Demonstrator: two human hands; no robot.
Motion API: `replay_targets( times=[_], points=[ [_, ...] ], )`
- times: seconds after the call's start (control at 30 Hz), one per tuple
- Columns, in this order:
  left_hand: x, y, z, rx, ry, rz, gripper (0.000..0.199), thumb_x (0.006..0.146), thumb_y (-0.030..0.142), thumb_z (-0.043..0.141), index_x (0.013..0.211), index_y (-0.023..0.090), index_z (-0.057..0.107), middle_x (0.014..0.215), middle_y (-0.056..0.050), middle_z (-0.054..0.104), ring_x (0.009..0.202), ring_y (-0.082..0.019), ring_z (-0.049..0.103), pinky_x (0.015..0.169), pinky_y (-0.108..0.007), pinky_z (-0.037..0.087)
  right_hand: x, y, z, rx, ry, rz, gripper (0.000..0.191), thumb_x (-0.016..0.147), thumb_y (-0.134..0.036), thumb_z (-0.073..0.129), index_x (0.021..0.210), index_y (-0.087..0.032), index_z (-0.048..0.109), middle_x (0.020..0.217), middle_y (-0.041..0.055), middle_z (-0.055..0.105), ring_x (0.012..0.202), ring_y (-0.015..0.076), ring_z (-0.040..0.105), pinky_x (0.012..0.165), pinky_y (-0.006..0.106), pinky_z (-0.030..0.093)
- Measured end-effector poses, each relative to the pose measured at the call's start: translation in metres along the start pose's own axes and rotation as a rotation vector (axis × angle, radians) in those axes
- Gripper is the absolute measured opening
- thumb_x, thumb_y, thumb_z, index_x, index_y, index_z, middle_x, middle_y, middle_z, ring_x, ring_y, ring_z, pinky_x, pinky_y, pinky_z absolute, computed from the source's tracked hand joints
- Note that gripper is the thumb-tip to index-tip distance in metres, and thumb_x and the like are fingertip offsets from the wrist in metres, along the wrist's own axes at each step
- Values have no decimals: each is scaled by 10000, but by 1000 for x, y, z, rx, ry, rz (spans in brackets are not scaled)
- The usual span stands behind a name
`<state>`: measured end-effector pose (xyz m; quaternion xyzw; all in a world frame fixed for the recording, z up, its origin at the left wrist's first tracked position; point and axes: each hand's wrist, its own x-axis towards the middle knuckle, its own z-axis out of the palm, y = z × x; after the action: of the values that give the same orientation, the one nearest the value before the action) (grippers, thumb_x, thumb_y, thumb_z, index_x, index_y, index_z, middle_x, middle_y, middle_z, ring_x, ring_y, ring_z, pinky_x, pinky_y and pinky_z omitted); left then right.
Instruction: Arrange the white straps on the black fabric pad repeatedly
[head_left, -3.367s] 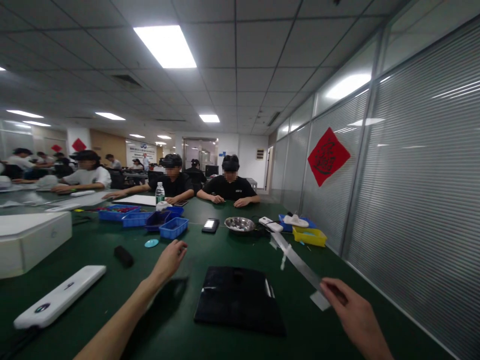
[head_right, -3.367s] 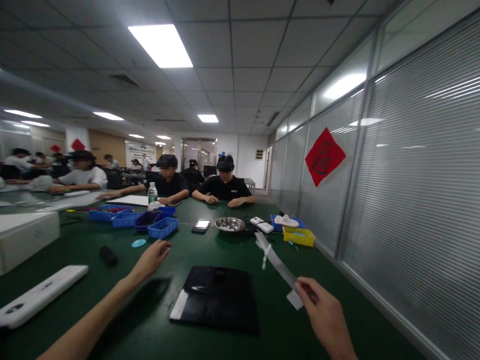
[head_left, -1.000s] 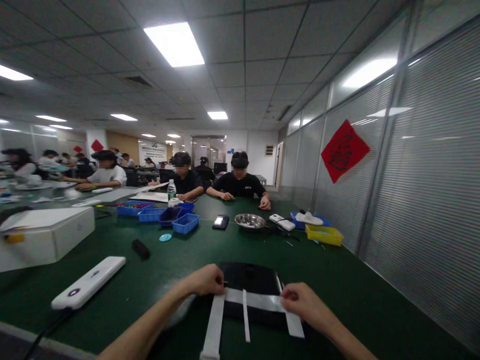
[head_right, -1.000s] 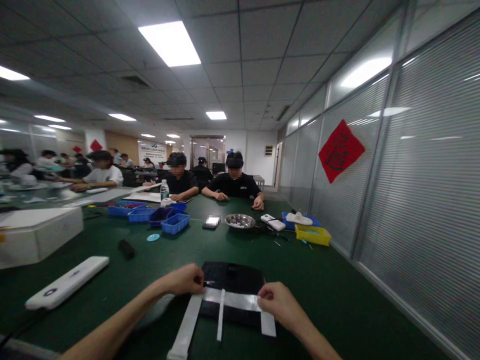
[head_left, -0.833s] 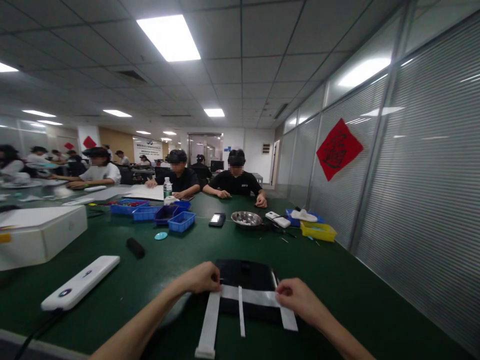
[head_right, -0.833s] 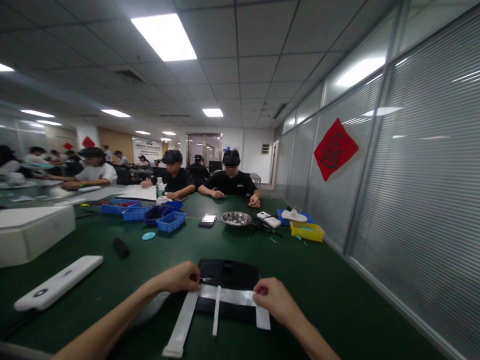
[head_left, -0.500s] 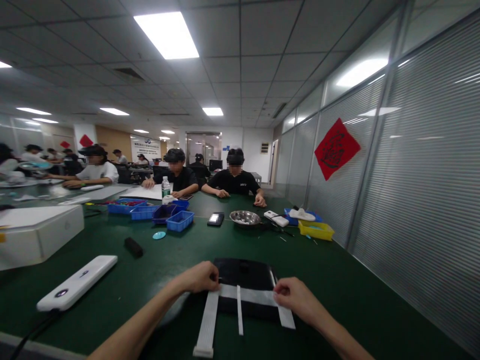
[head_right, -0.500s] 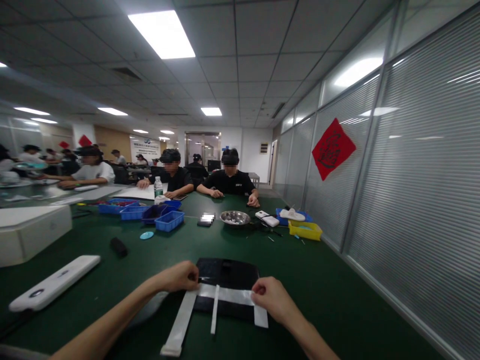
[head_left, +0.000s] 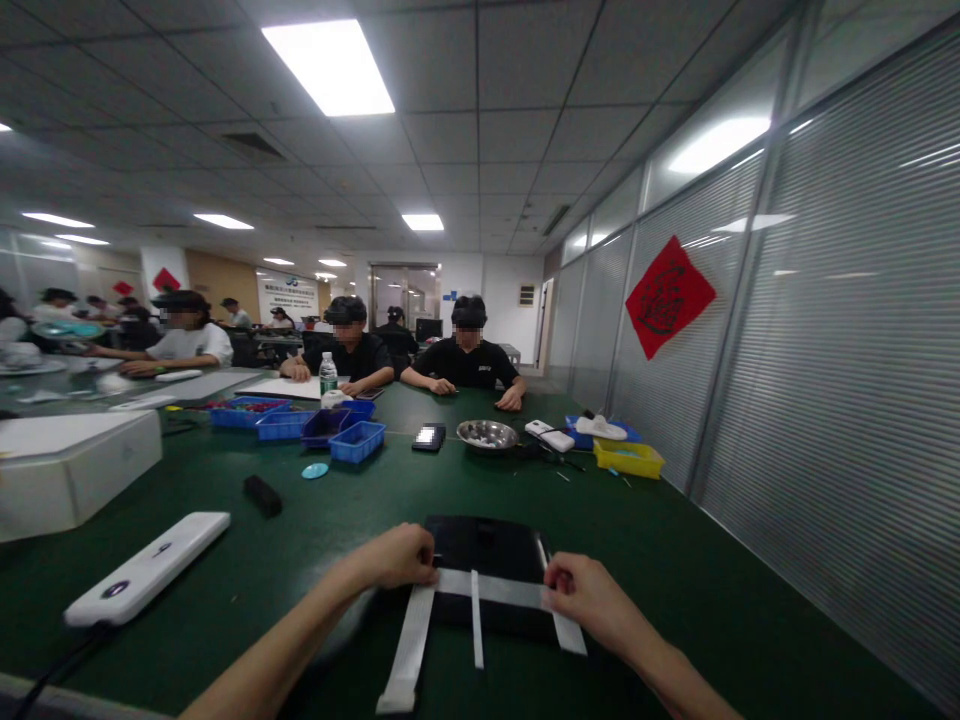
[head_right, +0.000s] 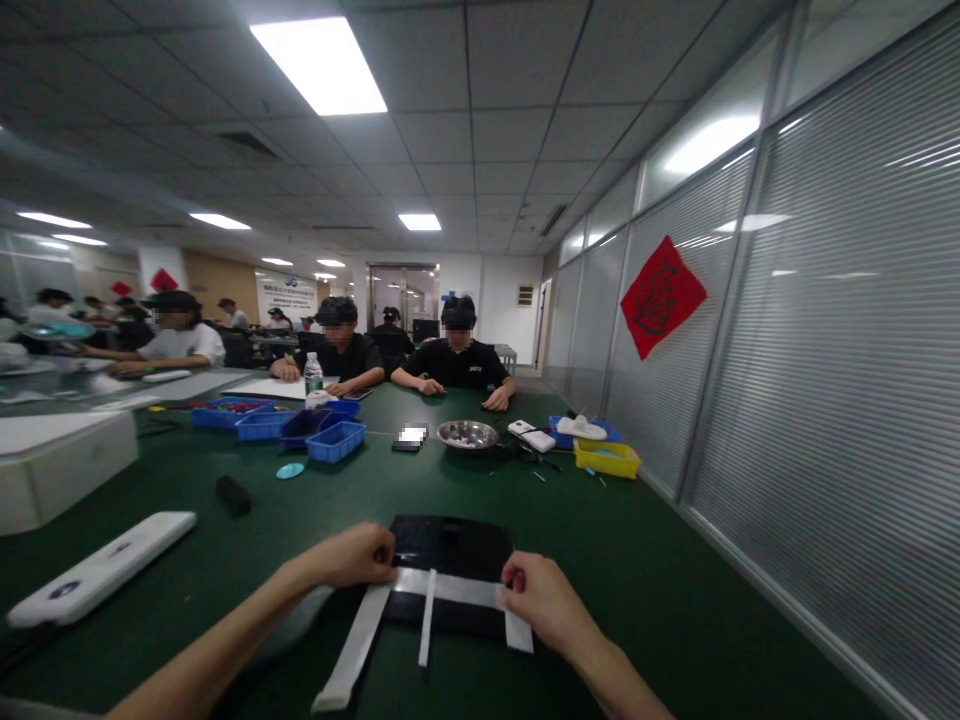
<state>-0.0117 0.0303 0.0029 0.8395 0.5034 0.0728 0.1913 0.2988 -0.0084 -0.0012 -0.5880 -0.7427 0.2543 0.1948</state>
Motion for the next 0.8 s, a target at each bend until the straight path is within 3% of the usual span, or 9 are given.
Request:
replay_targets(
  times=[0.13,0.3,0.4,0.57,0.67,0.8],
  points=[
    [-5,11,-1,-9,38,131,195,742,247,588,927,200,630,913,-6,631,755,-134,567,601,-213,408,2,5,3,-64,30,-53,212,773,-319,587,914,-177,659,846,26,637,731,147,572,593,229,401],
    [-9,25,1,-65,1,419,337,795,71,470,1023,253,639,1123,-7,579,1030,-140,537,902,-257,414,0,2,3,-127,47,-87,166,793,-285,568,904,-205,662,925,25,613,786,152,562,650,243,426],
    [-7,25,4,-68,-17,412,354,802,73,486,1050,267,647,1135,-6,571,1021,-138,546,911,-260,419,-6,-14,5,-142,33,-165,199,832,-234,504,939,-204,669,982,38,606,851,160,564,724,260,438],
    [-5,22,6,-110,-10,431,256,815,124,534,992,242,675,1067,-5,592,963,-135,565,897,-254,431,-15,-53,17,-160,-48,-441,359,897,-136,339,1039,-188,664,1060,58,595,998,170,522,887,280,399],
    [-5,23,7,-129,-1,429,248,823,114,523,975,234,677,1058,-1,598,955,-127,569,892,-246,433,-15,-67,26,-223,-95,-482,404,888,-98,314,1079,-204,653,1085,56,584,1009,178,504,877,286,406],
    [-5,24,8,-106,0,409,245,816,107,532,974,235,669,1090,-4,599,969,-132,572,897,-250,431,-12,-67,37,-325,-75,-483,429,854,-68,342,1135,-226,625,1105,55,558,1010,182,493,863,290,409]
  ],
)
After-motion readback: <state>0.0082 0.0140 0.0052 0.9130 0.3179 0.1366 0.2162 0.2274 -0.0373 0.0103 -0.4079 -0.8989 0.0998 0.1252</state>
